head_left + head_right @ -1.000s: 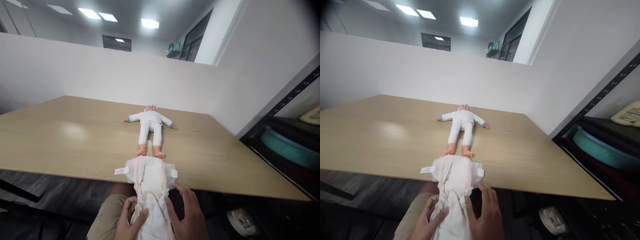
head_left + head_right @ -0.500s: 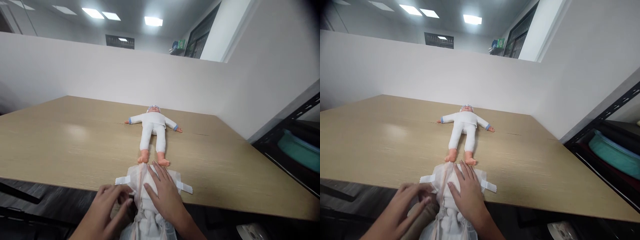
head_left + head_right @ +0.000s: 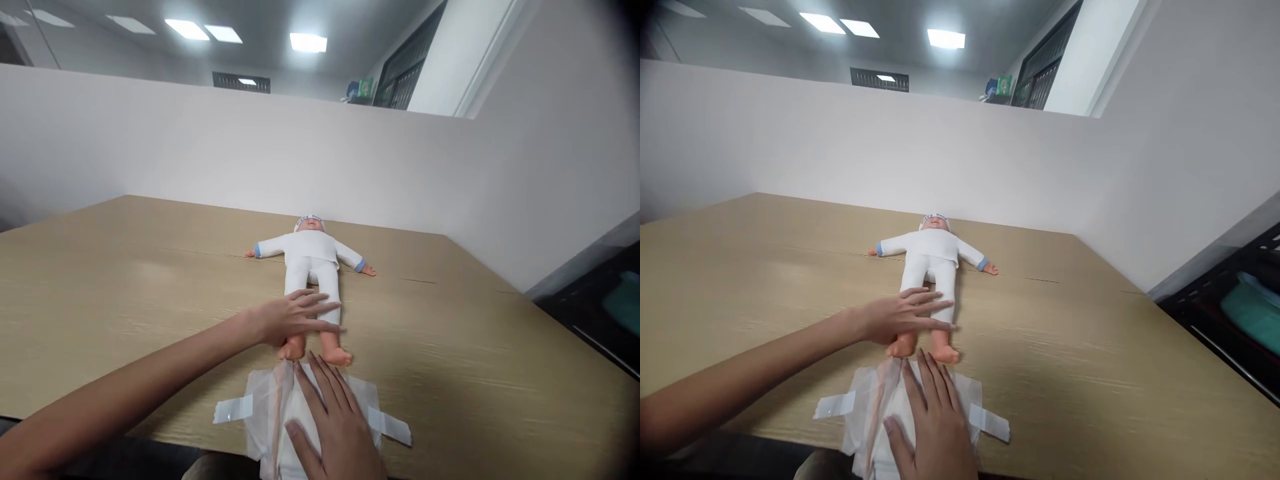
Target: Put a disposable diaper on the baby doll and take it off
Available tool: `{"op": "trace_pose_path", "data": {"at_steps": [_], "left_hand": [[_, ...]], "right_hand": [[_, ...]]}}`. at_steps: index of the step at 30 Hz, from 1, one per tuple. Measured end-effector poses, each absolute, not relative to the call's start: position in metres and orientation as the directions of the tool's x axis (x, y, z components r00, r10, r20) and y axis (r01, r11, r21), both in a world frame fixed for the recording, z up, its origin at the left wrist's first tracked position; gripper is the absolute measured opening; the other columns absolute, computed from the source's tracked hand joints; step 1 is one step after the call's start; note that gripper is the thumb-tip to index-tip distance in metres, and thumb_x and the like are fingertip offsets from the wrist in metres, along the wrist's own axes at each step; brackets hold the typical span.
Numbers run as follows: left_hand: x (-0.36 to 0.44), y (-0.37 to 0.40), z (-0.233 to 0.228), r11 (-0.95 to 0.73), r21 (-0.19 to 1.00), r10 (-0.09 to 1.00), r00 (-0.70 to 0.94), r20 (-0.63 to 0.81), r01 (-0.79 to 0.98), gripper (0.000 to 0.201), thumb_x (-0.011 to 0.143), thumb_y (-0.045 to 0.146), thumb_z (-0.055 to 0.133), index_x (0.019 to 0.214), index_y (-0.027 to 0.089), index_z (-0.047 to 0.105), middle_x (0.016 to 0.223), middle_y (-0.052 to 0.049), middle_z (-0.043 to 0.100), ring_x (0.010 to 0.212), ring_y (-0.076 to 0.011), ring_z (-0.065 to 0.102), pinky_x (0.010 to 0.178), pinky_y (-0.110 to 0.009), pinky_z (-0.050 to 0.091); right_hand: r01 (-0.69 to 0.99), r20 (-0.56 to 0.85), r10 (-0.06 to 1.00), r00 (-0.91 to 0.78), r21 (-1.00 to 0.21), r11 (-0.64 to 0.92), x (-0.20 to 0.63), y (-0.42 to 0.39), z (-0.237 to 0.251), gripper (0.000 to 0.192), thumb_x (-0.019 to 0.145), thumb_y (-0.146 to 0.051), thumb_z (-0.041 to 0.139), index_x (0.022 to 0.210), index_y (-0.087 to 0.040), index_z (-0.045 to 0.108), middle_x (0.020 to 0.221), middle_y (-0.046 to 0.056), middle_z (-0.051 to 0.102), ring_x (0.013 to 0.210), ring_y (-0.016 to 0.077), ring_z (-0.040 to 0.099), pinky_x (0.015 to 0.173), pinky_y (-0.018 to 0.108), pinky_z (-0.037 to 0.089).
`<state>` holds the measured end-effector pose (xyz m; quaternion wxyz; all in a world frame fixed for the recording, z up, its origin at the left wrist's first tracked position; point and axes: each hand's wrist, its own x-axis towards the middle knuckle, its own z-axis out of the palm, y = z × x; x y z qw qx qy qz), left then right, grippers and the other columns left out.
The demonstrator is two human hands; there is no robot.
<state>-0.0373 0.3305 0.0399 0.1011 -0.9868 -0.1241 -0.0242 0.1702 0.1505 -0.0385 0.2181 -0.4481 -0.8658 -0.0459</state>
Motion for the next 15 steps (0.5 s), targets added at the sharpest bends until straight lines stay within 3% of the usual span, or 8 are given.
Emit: {"op": "trace_pose_path", "data": {"at_steps": [2, 5, 7, 11, 15], "left_hand": [[-0.029, 0.335, 0.038, -0.966, -0.168, 0.181, 0.979, 0.088, 0.194, 0.099, 0.072, 0.012, 0.082, 0.164, 0.028, 0.050, 0.185, -0.007, 0.027, 0.169, -0.0352, 0.030, 0.136, -0.051, 0.029], [-0.020, 0.339, 0.033, -0.981, -0.112, 0.142, 0.977, 0.162, 0.161, 0.050, 0.094, 0.021, 0.070, 0.144, 0.025, 0.067, 0.170, -0.006, 0.054, 0.159, -0.0330, 0.044, 0.135, -0.052, 0.029], [-0.016, 0.342, 0.033, -0.985, -0.053, 0.146, 0.965, 0.219, 0.162, 0.032, 0.104, 0.028, 0.061, 0.134, 0.027, 0.071, 0.155, -0.007, 0.068, 0.149, -0.0334, 0.054, 0.130, -0.052, 0.033], [-0.013, 0.350, 0.057, -0.982, 0.156, 0.155, 0.928, 0.340, 0.107, 0.031, 0.104, 0.032, 0.061, 0.132, 0.027, 0.072, 0.145, -0.008, 0.074, 0.136, -0.0348, 0.061, 0.117, -0.049, 0.044], [-0.020, 0.365, 0.107, -0.926, 0.376, 0.221, 0.853, 0.474, 0.032, 0.033, 0.102, 0.027, 0.062, 0.134, 0.024, 0.072, 0.137, -0.008, 0.078, 0.124, -0.0277, 0.070, 0.112, -0.043, 0.050]], "right_hand": [[0.792, 0.431, 0.744, -0.511, -0.099, 0.602, 0.171, 0.152, -0.042, 0.086, 0.106, -0.044, 0.063, 0.180, -0.022, 0.024, 0.177, 0.013, 0.041, 0.156, 0.0390, 0.053, 0.116, 0.058, 0.061], [0.788, 0.418, 0.748, -0.516, -0.110, 0.605, 0.171, 0.153, -0.045, 0.094, 0.104, -0.043, 0.065, 0.181, -0.021, 0.015, 0.178, 0.013, 0.038, 0.156, 0.0393, 0.053, 0.117, 0.059, 0.060], [0.777, 0.400, 0.755, -0.520, -0.146, 0.613, 0.171, 0.156, -0.045, 0.100, 0.103, -0.045, 0.068, 0.181, -0.023, 0.010, 0.178, 0.012, 0.036, 0.155, 0.0405, 0.054, 0.118, 0.060, 0.059], [0.737, 0.318, 0.771, -0.552, -0.248, 0.629, 0.174, 0.166, -0.041, 0.098, 0.106, -0.050, 0.065, 0.181, -0.030, 0.005, 0.179, 0.009, 0.030, 0.159, 0.0398, 0.049, 0.122, 0.061, 0.056], [0.733, 0.211, 0.794, -0.571, -0.304, 0.608, 0.176, 0.183, -0.029, 0.081, 0.112, -0.047, 0.056, 0.180, -0.030, 0.016, 0.181, 0.007, 0.028, 0.166, 0.0362, 0.036, 0.130, 0.062, 0.047]]}}
